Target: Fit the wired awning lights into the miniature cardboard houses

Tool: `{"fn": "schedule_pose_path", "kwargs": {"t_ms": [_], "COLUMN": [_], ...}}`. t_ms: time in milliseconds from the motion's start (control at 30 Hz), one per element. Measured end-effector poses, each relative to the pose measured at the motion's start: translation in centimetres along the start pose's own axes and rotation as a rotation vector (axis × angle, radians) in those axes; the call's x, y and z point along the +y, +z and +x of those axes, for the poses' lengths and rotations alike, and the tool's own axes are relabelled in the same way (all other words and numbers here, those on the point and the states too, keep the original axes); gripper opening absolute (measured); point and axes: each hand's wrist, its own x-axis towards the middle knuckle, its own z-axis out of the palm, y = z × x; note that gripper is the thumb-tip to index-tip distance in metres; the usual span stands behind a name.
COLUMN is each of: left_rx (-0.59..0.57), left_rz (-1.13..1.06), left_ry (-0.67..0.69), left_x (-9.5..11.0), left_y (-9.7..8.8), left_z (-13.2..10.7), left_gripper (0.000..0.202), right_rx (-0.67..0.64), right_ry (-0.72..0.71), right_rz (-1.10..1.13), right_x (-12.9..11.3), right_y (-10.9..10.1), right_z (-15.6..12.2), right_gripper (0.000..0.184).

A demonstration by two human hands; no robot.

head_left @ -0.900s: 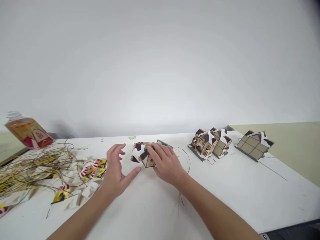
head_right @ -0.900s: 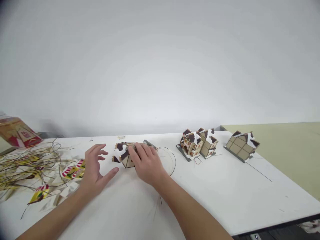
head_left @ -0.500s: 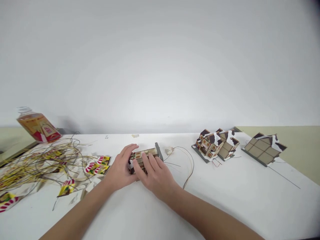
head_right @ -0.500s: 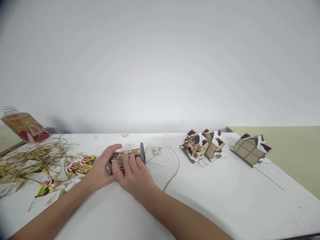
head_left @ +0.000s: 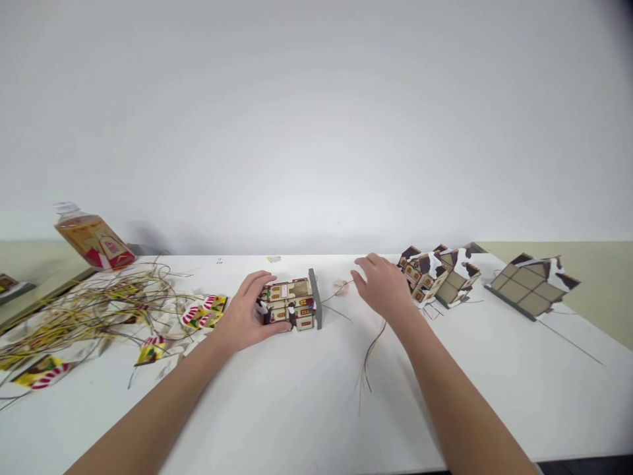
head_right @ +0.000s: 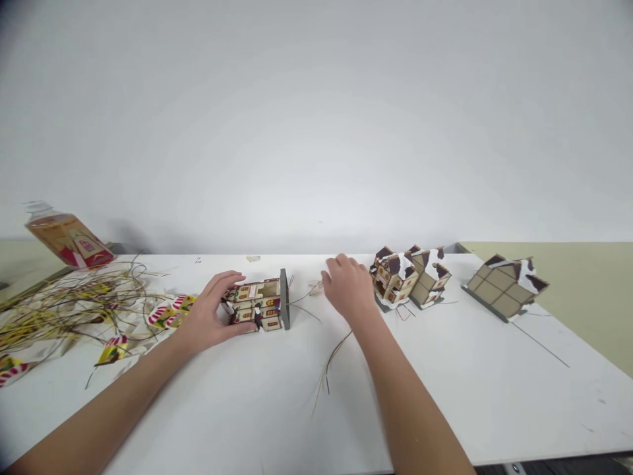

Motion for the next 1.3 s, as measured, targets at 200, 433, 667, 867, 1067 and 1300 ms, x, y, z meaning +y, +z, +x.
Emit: {"fn": "schedule_pose_path", "kwargs": {"t_ms": [200, 433, 667, 867, 1067, 1300], "left_rx": [-0.019, -0.016, -0.004, -0.059, -0.069, 0.074], "left_rz": [-0.05, -0.096, -0.135, -0.187, -0.225, -0.105], "left_ry": [-0.046, -0.092, -0.057, -0.019, 0.03, 0.11], "left_x": [-0.1, 0.0, 0.4, 0.7, 1.1, 2.3], "left_y": [-0.1, -0.1, 0.0, 0.0, -0.2, -0.6], "left_z": [-0.2, -0.3, -0.4, -0.6, -0.7, -0.8], "left_gripper": [0.086, 0.089, 0.089, 0.092, 0.092, 0.044], "right_rx": [-0.554, -0.539, -0.197, 0.087, 0.308, 0.476], "right_ry": [0.268, 0.264, 0.293, 0.252, 0.194, -0.239], "right_rz": [0.009, 0.02, 0.305, 0.704, 0.944, 0.541], "right_x": [2.3, 2.0, 1.8, 1.1, -0.5, -3.8], "right_y": [-0.2, -0.7, -1.2, -1.5, -1.8, -1.5], "right_z": [0.1, 0.3, 0.4, 0.5, 0.1, -1.1], "right_gripper": [0.025, 0.019, 0.025, 0.024, 0.026, 0.022]}}
